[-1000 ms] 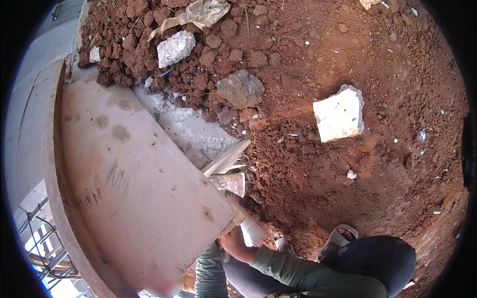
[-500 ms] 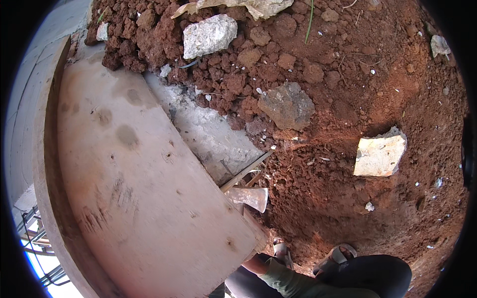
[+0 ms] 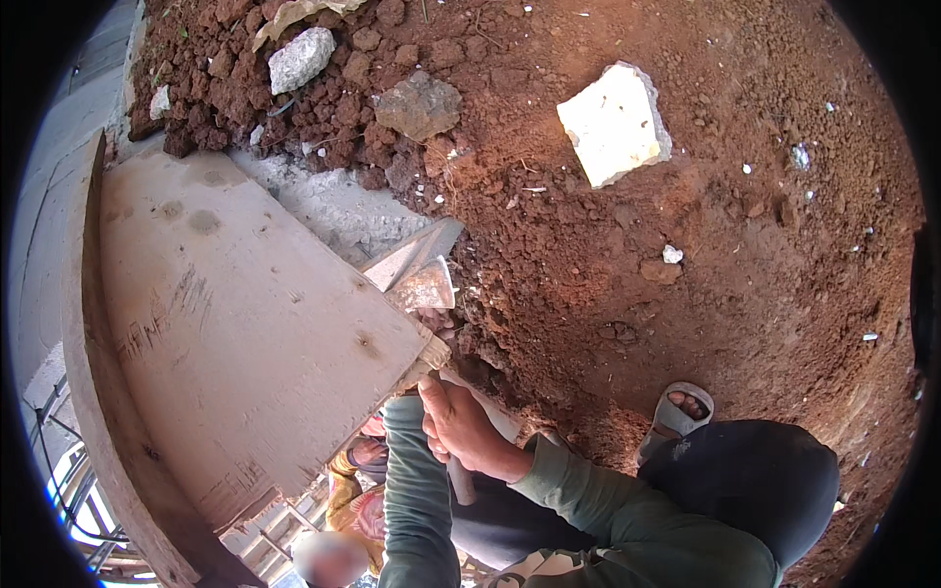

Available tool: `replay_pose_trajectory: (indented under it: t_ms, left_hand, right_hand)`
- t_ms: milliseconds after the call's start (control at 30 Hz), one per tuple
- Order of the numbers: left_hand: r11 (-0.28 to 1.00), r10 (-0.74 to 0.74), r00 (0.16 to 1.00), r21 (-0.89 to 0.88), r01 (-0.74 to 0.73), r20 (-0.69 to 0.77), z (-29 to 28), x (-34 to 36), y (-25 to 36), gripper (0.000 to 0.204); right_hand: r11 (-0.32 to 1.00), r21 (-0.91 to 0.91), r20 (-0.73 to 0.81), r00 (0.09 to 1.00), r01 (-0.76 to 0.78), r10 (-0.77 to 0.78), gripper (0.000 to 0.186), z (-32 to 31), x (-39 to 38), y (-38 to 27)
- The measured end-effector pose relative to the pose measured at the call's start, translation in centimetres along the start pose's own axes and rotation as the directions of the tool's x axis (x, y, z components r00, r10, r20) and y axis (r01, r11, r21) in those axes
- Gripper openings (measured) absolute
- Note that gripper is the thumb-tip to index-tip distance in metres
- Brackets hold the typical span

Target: The person uses a hammer and chisel to chip away at a concrete slab, repeatedly striking the chisel to break off pieces. The person occasionally wipes the surface with their hand to clear debris.

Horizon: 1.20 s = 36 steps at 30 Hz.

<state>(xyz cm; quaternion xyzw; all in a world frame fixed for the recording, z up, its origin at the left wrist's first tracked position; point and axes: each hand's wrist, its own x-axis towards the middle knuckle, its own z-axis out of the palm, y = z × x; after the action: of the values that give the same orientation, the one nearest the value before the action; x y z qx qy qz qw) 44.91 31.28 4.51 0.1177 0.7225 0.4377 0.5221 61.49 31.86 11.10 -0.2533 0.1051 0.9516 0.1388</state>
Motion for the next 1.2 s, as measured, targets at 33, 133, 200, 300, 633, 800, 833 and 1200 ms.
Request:
replay_pose_trajectory:
  t_ms: [33,133,200,300,633,800,833,1200]
  left_hand:
    - [0.999,0.009,0.999,-0.038,-0.007,0.037,0.2,0.9,-0.4,0.022]
    - [0.991,0.035,0.990,-0.134,-0.016,0.140,1.1,3.5,-1.2,0.021]
    - [0.983,0.057,0.979,-0.183,-0.021,0.194,1.7,5.0,-1.4,0.021]
    - [0.970,0.096,0.960,-0.240,-0.031,0.263,2.6,6.8,-1.5,0.020]
    - [0.916,0.180,0.918,-0.401,-0.025,0.354,4.6,9.9,-2.5,0.018]
    - [0.909,0.178,0.915,-0.417,-0.011,0.361,4.6,11.7,-3.0,0.017]
    - [0.910,0.168,0.918,-0.414,-0.006,0.358,4.7,12.1,-3.2,0.017]
    - [0.930,0.018,0.947,-0.353,0.102,0.321,5.5,13.0,-2.3,0.009]
  right_hand:
    - [0.997,0.049,0.025,0.998,0.051,-0.052,0.043,0.3,0.0,0.1]
    - [0.982,0.134,-0.023,0.991,0.136,-0.135,0.043,1.0,0.5,1.2]
    - [0.980,0.131,-0.045,0.988,0.150,-0.145,0.043,1.2,1.0,2.1]
    - [0.972,0.105,-0.051,0.977,0.211,-0.207,0.044,1.4,2.0,3.4]
    - [0.956,0.022,-0.132,0.949,0.293,-0.287,0.049,1.5,3.8,5.3]
    - [0.908,0.071,-0.159,0.903,0.414,-0.399,0.048,-1.0,3.3,6.6]
    - [0.876,0.066,-0.209,0.865,0.478,-0.456,0.046,-1.8,3.1,7.3]
    - [0.598,-0.362,-0.417,0.450,0.715,-0.790,0.048,-7.1,11.3,7.8]
